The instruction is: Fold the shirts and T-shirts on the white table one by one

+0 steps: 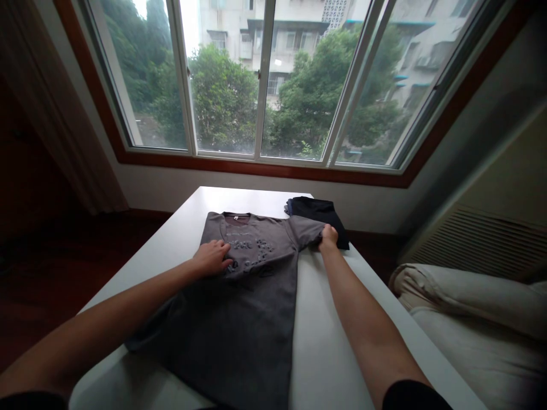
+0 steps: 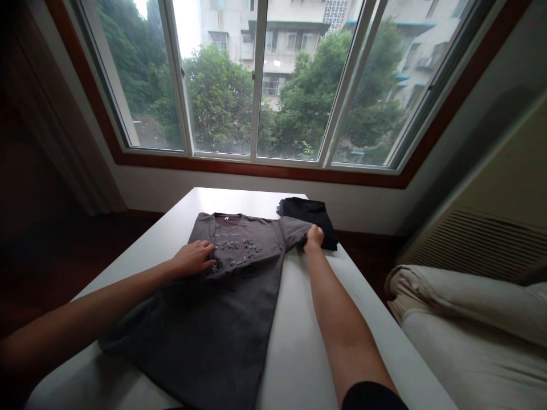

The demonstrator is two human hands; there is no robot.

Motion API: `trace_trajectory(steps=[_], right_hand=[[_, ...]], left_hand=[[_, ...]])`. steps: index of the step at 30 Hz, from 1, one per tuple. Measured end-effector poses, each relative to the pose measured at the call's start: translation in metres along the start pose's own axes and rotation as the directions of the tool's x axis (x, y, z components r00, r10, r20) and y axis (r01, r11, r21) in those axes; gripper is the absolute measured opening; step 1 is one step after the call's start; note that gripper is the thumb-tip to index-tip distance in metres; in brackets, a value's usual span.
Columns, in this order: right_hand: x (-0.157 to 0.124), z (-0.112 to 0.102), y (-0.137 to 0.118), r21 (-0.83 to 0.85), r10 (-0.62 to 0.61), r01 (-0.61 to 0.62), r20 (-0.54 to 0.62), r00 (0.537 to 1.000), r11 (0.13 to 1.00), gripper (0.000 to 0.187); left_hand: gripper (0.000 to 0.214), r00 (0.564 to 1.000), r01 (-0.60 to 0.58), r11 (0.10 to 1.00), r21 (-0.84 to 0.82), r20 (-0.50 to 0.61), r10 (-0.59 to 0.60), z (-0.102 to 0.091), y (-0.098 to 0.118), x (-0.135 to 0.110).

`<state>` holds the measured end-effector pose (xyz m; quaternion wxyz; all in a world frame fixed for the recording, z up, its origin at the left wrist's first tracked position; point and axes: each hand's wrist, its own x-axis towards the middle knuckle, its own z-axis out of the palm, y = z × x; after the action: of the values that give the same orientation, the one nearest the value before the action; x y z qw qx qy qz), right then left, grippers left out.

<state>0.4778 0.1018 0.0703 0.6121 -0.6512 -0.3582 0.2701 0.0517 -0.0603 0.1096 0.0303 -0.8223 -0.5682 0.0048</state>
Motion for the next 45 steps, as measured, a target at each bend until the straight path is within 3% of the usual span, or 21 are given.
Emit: trace_trajectory(steps=[3,6,10,13,15,17,18,20,22,24,26,28,31,33,35,37,41,45], right_hand=[[-0.003,0.000,0.005,0.059,0.142,-0.146,0.069,0.988,0.988,0.021],[-0.003,0.003,0.010,0.024,0.300,-0.311,0.199,0.933,0.950,0.027],[-0.003,0.006,0.017,-0.078,0.271,-0.261,0.180,0.946,0.962,0.021],[-0.003,0.005,0.021,-0.082,0.219,-0.209,0.146,0.965,0.974,0.016],[-0.001,0.002,0.022,-0.094,0.197,-0.186,0.135,0.971,0.978,0.014],[0.001,-0.003,0.022,-0.112,0.181,-0.167,0.129,0.975,0.980,0.012],[0.003,-0.005,0.022,-0.120,0.177,-0.162,0.129,0.976,0.980,0.012],[0.006,-0.010,0.019,-0.163,0.131,-0.117,0.079,0.988,0.980,0.014],[0.006,-0.010,0.014,-0.254,-0.033,0.020,-0.047,0.998,0.967,0.016],[0.002,-0.005,0.006,-0.357,-0.298,0.234,-0.137,0.945,0.904,0.016],[-0.008,0.004,-0.004,-0.394,-0.508,0.432,-0.108,0.854,0.811,0.016],[-0.022,0.015,-0.015,-0.374,-0.598,0.549,-0.019,0.801,0.748,0.015],[-0.045,0.028,-0.029,-0.331,-0.572,0.567,0.091,0.815,0.754,0.014],[-0.059,0.033,-0.034,-0.293,-0.514,0.534,0.149,0.845,0.793,0.016],[-0.070,0.037,-0.034,-0.254,-0.486,0.532,0.223,0.845,0.808,0.018],[-0.077,0.042,-0.030,-0.245,-0.492,0.579,0.336,0.803,0.777,0.019],[-0.086,0.056,-0.014,-0.296,-0.446,0.696,0.592,0.671,0.654,0.021],[-0.094,0.072,0.004,-0.345,-0.344,0.749,0.727,0.594,0.565,0.028]], left_hand=[[0.062,0.988,0.154,0.988,0.010,-0.010,-0.153,0.024,-0.009,0.032],[0.057,0.974,0.225,0.974,0.016,0.015,-0.226,0.036,-0.019,0.053],[0.033,0.971,0.237,0.971,0.015,0.035,-0.238,0.035,-0.044,0.062],[0.036,0.935,0.354,0.935,0.010,-0.027,-0.354,0.029,-0.093,0.052],[0.039,0.857,0.513,0.858,-0.014,-0.046,-0.513,0.028,-0.138,0.035],[0.041,0.753,0.658,0.752,-0.039,-0.003,-0.658,0.031,-0.181,0.013],[0.041,0.725,0.689,0.724,-0.032,-0.003,-0.689,0.034,-0.197,0.002],[0.036,0.718,0.693,0.721,-0.014,-0.071,-0.692,0.041,-0.214,-0.013],[0.031,0.786,0.600,0.800,0.005,-0.193,-0.588,0.047,-0.209,-0.015],[0.028,0.860,0.448,0.894,0.015,-0.278,-0.427,0.049,-0.191,-0.004],[0.025,0.913,0.305,0.952,0.007,-0.286,-0.291,0.048,-0.169,0.012],[0.021,0.947,0.202,0.979,-0.010,-0.255,-0.198,0.044,-0.152,0.027],[0.019,0.967,0.120,0.992,-0.045,-0.221,-0.127,0.039,-0.137,0.038],[0.019,0.973,0.130,0.988,-0.086,-0.183,-0.144,0.039,-0.132,0.040],[0.021,0.978,0.158,0.979,-0.126,-0.119,-0.174,0.040,-0.126,0.039],[0.024,0.979,0.188,0.969,-0.163,-0.043,-0.197,0.043,-0.118,0.039],[0.032,0.962,0.258,0.943,-0.212,0.145,-0.231,0.048,-0.102,0.041],[0.046,0.930,0.326,0.941,-0.093,0.212,-0.301,0.051,-0.101,0.038]])
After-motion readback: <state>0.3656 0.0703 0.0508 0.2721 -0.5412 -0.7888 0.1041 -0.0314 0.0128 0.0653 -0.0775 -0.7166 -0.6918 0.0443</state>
